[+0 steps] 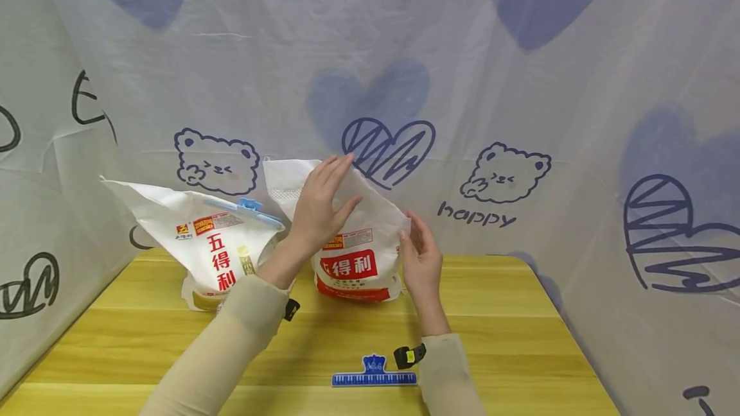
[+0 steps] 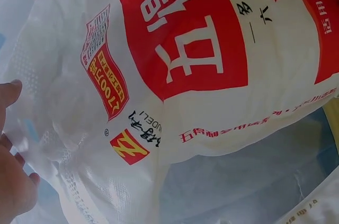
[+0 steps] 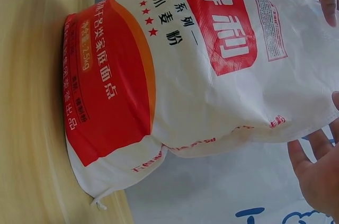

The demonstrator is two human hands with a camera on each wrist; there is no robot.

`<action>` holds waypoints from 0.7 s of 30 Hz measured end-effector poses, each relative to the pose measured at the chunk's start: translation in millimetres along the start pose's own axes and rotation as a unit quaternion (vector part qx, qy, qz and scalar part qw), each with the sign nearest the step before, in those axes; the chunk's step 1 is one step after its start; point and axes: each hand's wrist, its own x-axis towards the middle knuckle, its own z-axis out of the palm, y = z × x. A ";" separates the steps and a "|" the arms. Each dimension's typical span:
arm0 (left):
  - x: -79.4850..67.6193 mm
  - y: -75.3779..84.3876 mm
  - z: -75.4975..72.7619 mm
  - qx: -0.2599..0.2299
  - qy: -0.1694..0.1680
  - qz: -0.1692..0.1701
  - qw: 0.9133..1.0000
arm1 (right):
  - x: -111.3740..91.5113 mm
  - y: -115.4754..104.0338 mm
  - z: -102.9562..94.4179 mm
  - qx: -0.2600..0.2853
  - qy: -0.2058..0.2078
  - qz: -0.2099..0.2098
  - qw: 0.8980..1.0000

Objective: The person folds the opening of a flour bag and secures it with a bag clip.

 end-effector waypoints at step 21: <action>-9.7 -1.0 -6.1 -0.003 0.041 0.028 0.999 | -13.3 1.1 6.0 -0.006 0.066 -0.012 0.998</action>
